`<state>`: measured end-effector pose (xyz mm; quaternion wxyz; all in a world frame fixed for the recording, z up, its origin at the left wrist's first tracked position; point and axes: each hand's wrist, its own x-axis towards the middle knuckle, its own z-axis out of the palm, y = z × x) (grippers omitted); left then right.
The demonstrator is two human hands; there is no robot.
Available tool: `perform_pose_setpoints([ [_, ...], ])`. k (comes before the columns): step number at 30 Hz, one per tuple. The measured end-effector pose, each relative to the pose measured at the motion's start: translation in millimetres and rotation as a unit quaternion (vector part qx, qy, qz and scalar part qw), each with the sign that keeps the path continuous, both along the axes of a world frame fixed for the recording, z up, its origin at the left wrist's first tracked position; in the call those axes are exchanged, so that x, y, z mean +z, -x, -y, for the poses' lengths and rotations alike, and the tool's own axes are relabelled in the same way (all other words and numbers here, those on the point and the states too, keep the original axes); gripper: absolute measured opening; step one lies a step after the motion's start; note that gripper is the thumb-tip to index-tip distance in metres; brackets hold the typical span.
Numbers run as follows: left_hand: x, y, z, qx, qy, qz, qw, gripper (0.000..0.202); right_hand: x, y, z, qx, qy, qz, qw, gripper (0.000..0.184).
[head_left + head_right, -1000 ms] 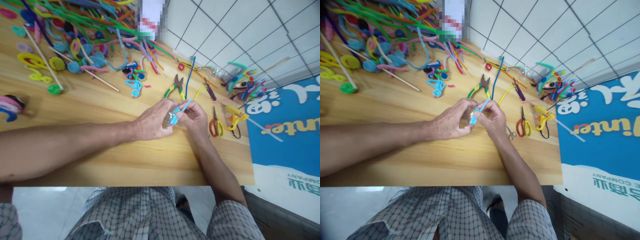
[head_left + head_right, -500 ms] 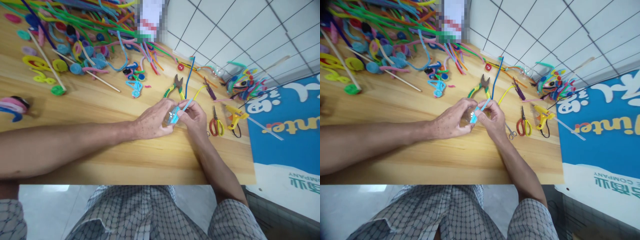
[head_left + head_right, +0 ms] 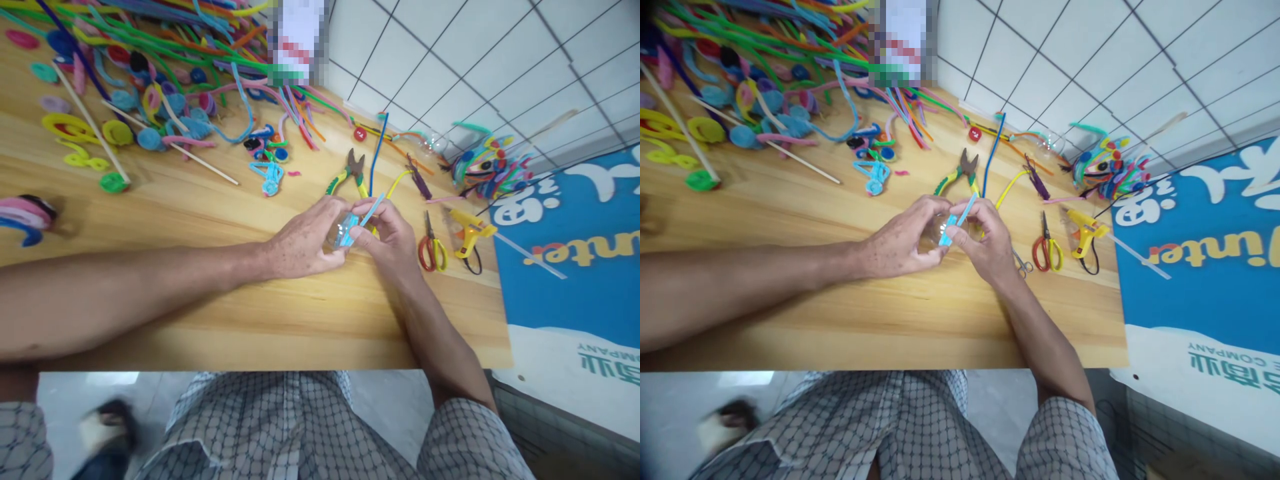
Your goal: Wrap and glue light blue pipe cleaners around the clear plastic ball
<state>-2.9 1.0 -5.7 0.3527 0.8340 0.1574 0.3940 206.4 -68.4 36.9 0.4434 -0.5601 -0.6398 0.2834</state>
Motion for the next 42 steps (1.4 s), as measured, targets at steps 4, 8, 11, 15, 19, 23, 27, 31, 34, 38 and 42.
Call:
perform_pose_setpoints([
  [4, -0.5, -0.1, -0.1, -0.003, 0.004, 0.006, 1.000, 0.049, 3.5, -0.4, 0.9, 0.009, -0.004, 0.016, 1.000, 0.032],
  [8, 0.1, -0.4, -0.6, -0.005, 0.006, 0.004, 1.000, 0.050, 5.9, -1.1, 2.2, 0.015, 0.004, 0.015, 1.000, 0.037],
  [11, 1.2, -0.7, -1.1, -0.006, -0.009, 0.007, 1.000, 0.048, 8.4, -3.1, 2.8, 0.020, 0.009, 0.023, 0.999, 0.041],
  [15, 0.1, -1.4, -1.5, -0.003, -0.028, 0.015, 0.999, 0.045, 13.1, -5.1, 2.9, 0.036, -0.004, 0.064, 0.997, 0.038],
  [19, -3.8, -3.0, -1.6, 0.006, -0.032, 0.014, 0.999, 0.045, 15.9, -4.4, 3.2, 0.039, -0.027, 0.115, 0.992, 0.033],
  [23, -4.5, -3.4, -1.1, 0.003, -0.021, 0.016, 1.000, 0.049, 14.7, -3.9, 3.8, 0.043, -0.036, 0.114, 0.992, 0.031],
  [27, -0.3, -1.9, -0.2, 0.000, -0.003, 0.011, 1.000, 0.049, 14.8, -4.0, 4.0, 0.037, -0.018, 0.103, 0.994, 0.033],
  [31, 3.0, -1.0, 0.1, -0.010, -0.001, 0.001, 1.000, 0.048, 16.0, -2.4, 3.4, 0.030, -0.020, 0.101, 0.994, 0.033],
  [34, 2.4, -1.0, 0.0, -0.007, 0.008, -0.005, 1.000, 0.050, 16.1, 0.2, 2.6, 0.024, -0.014, 0.095, 0.995, 0.036],
  [38, -0.7, -0.1, -0.8, 0.004, 0.006, 0.000, 1.000, 0.056, 16.4, 1.2, 6.6, 0.007, -0.004, 0.059, 0.998, 0.041],
  [42, -3.4, 2.5, -2.0, 0.009, -0.012, -0.009, 1.000, 0.061, 16.1, -13.7, 30.6, -0.062, -0.006, 0.053, 0.997, 0.039],
])
